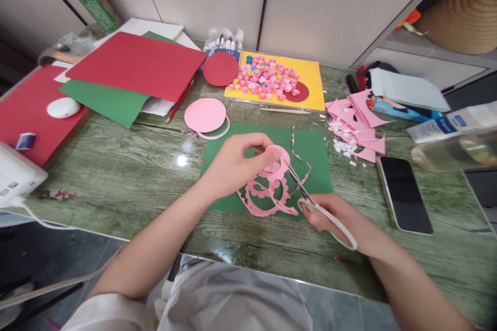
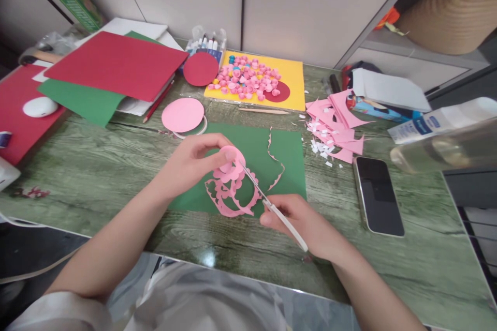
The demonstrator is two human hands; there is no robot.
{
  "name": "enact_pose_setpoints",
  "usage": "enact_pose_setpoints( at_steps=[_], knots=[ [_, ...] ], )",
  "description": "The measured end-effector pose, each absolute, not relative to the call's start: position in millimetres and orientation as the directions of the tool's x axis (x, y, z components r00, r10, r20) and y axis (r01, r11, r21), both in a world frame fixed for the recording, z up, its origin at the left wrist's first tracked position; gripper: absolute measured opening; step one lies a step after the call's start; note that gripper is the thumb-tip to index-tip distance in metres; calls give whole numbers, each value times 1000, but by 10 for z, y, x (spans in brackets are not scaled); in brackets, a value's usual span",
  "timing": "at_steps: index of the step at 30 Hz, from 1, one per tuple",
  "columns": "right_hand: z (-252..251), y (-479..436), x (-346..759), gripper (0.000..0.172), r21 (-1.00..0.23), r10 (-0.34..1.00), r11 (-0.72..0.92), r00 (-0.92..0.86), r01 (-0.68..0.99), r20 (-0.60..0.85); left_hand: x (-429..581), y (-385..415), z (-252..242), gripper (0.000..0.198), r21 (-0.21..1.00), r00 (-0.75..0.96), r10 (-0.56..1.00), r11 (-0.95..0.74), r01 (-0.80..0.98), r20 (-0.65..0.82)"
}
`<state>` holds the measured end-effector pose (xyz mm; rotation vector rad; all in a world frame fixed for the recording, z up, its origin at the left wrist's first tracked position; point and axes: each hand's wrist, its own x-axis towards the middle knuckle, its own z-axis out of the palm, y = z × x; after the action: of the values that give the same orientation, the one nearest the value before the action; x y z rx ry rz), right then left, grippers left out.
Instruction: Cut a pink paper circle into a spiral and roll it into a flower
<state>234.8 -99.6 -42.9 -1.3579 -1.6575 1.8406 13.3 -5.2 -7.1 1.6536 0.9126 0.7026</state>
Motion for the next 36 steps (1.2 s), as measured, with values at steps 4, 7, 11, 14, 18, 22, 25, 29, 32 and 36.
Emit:
enact_pose_setpoints(
  at_steps=[4,7,11,14,18,22,25,29,32,36],
  knots=[
    [-406,-994,2325,52,-908,759,-297,-503,296,-413,144,-67,-80,23,961,538,843,-152,232,4],
    [-397,-979,2303,52,-917,759,-307,-516,254,-397,163,-76,-89,23,960,548,836,-165,227,14],
    [-473,-966,2298,52,-960,762,-233,-584,157,-281,192,-94,-109,20,953,551,834,-173,250,7],
    [-547,-977,2307,51,-970,775,-229,-588,81,-232,211,-116,-124,18,948,568,823,-179,262,-2],
    [-557,-987,2312,48,-967,765,-250,-604,44,-225,222,-129,-132,20,957,587,809,-174,231,6],
    [-541,-988,2308,50,-967,751,-248,-619,60,-231,214,-122,-131,23,960,577,817,-171,223,11],
    [-575,-997,2309,49,-971,760,-237,-614,45,-214,211,-120,-136,24,965,584,812,-165,205,15],
    [-630,-1006,2312,47,-969,777,-247,-597,5,-201,217,-125,-142,25,970,601,799,-158,184,17],
    [-650,-1005,2315,47,-971,781,-241,-594,-1,-193,224,-131,-138,21,969,604,797,-155,192,8],
    [-653,-1006,2309,46,-975,794,-220,-580,7,-183,232,-138,-129,18,969,597,802,-144,200,-4]
  ],
)
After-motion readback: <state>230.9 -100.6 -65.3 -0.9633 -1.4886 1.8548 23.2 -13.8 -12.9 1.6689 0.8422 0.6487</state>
